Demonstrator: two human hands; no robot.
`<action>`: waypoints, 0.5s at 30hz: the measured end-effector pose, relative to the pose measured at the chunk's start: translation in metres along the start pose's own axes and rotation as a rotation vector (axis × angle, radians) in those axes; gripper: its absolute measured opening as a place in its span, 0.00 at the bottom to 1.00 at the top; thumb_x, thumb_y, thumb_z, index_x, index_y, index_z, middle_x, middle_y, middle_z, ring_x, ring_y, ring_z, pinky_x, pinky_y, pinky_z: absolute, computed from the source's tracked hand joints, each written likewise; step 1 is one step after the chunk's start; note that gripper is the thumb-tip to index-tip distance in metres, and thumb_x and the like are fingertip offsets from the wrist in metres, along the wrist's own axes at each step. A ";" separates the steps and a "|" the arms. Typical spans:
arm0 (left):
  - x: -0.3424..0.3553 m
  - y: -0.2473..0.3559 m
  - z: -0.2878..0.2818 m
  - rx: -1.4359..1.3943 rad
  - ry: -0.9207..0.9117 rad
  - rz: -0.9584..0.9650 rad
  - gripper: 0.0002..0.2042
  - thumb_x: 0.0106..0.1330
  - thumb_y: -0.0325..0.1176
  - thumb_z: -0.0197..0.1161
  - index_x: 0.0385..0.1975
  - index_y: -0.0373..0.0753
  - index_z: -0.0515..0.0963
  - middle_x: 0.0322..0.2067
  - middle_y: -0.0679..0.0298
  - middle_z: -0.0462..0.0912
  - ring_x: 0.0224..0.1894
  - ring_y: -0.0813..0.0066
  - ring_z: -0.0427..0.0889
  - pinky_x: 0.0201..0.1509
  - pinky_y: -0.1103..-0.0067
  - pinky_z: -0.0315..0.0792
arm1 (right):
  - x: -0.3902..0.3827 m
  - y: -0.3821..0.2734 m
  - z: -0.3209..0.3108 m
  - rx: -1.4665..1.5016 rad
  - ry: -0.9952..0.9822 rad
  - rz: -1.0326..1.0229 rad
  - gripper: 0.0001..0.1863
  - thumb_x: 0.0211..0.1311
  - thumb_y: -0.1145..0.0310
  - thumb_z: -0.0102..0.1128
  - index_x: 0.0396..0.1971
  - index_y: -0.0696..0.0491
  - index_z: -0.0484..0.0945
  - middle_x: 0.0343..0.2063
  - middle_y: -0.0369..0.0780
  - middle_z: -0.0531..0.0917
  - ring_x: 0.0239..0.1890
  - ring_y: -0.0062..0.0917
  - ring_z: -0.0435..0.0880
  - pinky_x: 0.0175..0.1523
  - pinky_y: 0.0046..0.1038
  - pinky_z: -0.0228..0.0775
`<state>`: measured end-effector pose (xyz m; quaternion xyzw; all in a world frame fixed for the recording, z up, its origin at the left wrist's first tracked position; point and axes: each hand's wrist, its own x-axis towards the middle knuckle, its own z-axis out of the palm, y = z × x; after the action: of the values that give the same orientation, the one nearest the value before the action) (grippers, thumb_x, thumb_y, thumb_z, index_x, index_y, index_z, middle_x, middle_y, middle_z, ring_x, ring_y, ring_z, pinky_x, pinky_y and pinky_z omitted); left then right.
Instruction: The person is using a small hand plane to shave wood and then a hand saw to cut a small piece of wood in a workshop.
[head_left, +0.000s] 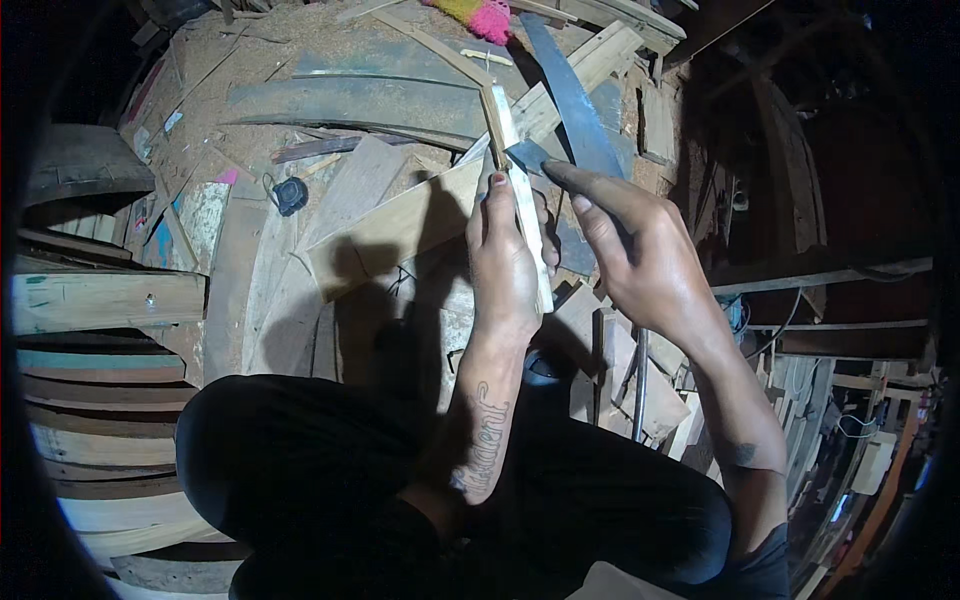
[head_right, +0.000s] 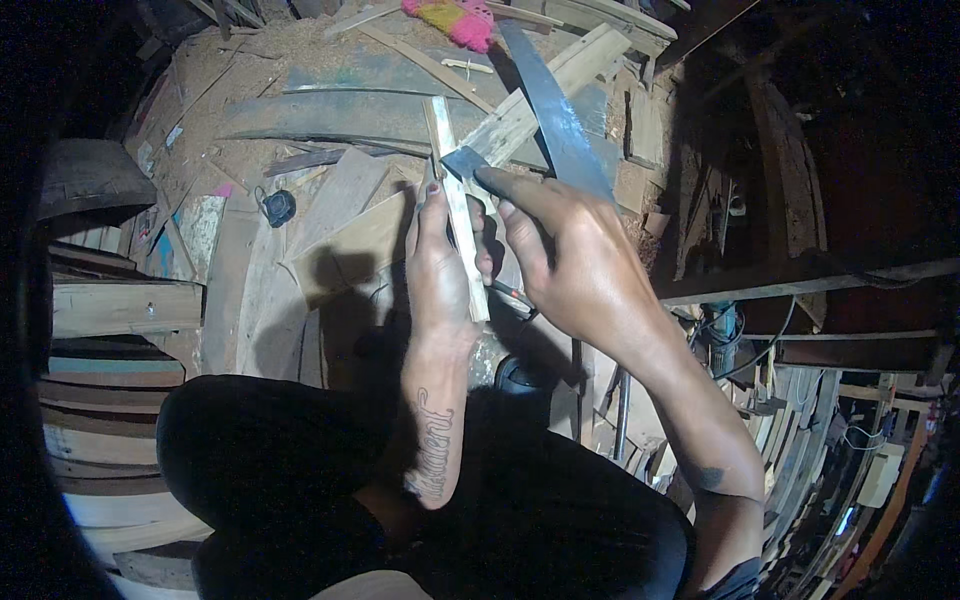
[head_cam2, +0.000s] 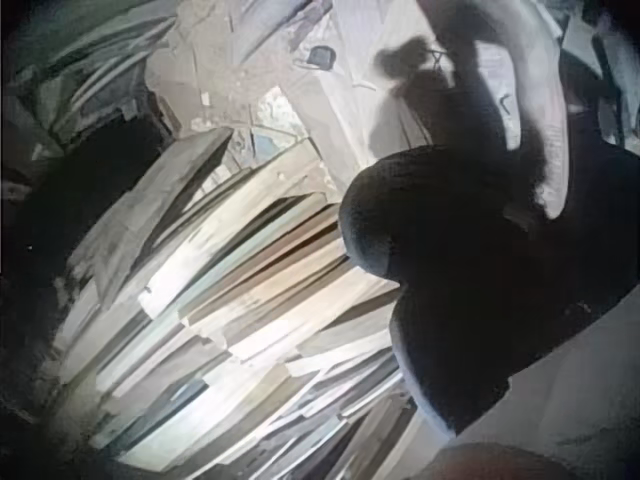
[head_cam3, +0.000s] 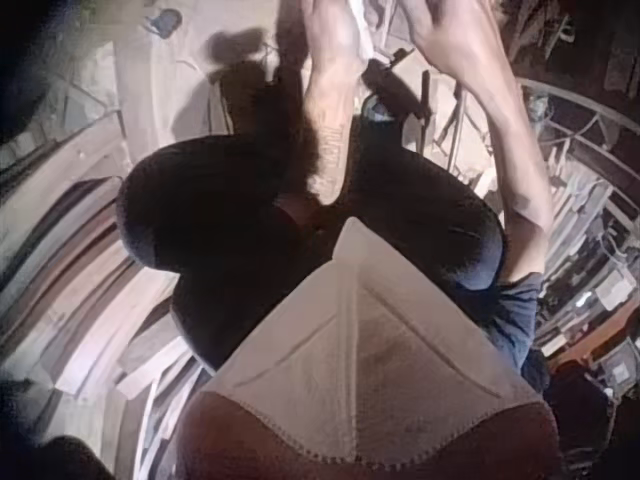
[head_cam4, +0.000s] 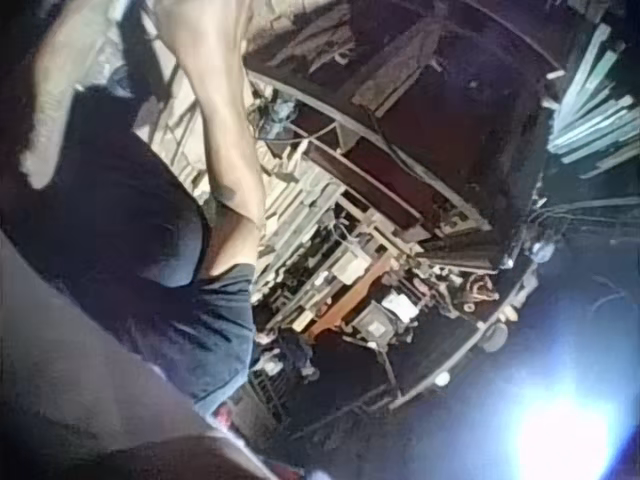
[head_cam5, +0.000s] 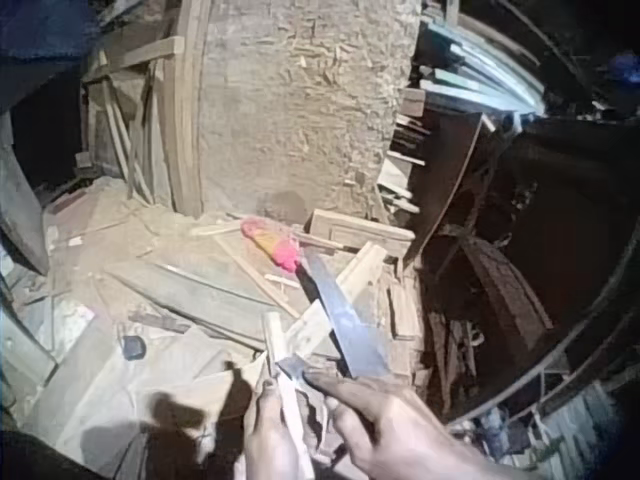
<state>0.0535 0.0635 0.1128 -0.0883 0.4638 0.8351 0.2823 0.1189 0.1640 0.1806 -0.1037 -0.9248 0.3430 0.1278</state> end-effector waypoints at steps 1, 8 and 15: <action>0.001 -0.001 -0.002 0.017 -0.007 0.012 0.21 0.80 0.50 0.42 0.35 0.41 0.73 0.20 0.70 0.71 0.15 0.83 0.67 0.16 0.83 0.61 | 0.002 0.004 0.003 -0.008 0.033 -0.029 0.16 0.69 0.73 0.53 0.53 0.60 0.80 0.43 0.56 0.85 0.45 0.49 0.86 0.52 0.41 0.77; -0.003 0.001 -0.005 0.019 0.021 0.038 0.18 0.79 0.48 0.46 0.37 0.42 0.76 0.23 0.71 0.73 0.16 0.85 0.69 0.18 0.84 0.63 | 0.009 0.001 0.015 -0.037 0.034 -0.031 0.17 0.67 0.74 0.53 0.54 0.59 0.80 0.40 0.58 0.84 0.43 0.52 0.85 0.50 0.43 0.76; -0.001 -0.004 -0.002 0.090 0.077 0.041 0.20 0.79 0.50 0.43 0.40 0.40 0.72 0.24 0.68 0.72 0.18 0.82 0.70 0.19 0.83 0.64 | 0.020 0.014 0.027 -0.013 0.076 -0.024 0.18 0.66 0.73 0.54 0.54 0.57 0.81 0.40 0.57 0.84 0.43 0.53 0.85 0.50 0.44 0.76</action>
<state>0.0562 0.0629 0.1094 -0.0983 0.5129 0.8150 0.2509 0.0926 0.1633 0.1550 -0.1062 -0.9227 0.3312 0.1662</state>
